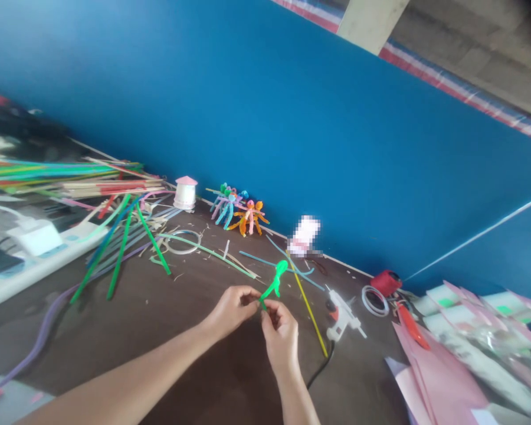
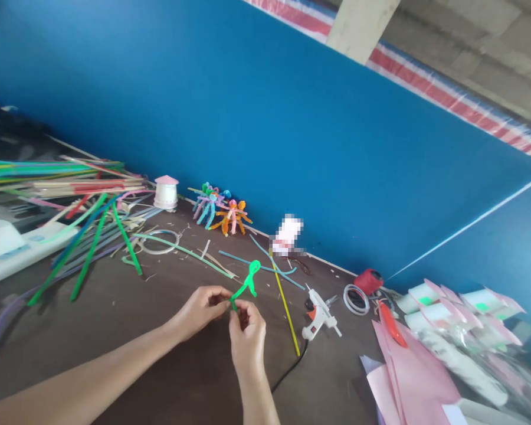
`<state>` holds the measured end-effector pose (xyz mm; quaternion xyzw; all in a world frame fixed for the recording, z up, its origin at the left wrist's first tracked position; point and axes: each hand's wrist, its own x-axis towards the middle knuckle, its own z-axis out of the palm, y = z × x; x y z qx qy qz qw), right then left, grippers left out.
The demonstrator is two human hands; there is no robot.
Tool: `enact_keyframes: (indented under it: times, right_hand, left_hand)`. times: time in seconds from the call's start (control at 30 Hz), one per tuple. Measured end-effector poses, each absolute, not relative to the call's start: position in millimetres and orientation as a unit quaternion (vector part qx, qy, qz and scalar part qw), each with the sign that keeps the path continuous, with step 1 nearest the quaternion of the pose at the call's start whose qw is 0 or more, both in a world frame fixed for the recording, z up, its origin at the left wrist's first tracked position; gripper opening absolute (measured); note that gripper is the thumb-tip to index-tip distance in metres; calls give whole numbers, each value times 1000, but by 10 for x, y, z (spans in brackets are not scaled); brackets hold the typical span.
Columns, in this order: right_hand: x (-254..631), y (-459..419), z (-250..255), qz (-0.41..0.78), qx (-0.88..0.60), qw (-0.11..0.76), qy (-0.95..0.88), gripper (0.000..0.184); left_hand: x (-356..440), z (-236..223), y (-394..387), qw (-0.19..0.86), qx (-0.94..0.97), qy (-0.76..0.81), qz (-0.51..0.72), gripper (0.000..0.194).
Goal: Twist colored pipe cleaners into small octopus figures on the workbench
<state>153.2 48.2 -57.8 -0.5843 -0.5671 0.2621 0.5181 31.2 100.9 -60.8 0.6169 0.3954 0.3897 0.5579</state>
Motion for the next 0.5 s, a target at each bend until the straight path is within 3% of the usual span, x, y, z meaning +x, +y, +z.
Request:
enact_keyframes:
  times: [0.17,0.5]
  right_hand:
    - [1526,475,-592,245,-601,498,-575,11]
    - [1468,384,-496,236,-570,509,-600,9]
  left_hand:
    - [321,-595,1002,560,606,395,403,19]
    - [257,-492,919,336,711,398,471,13]
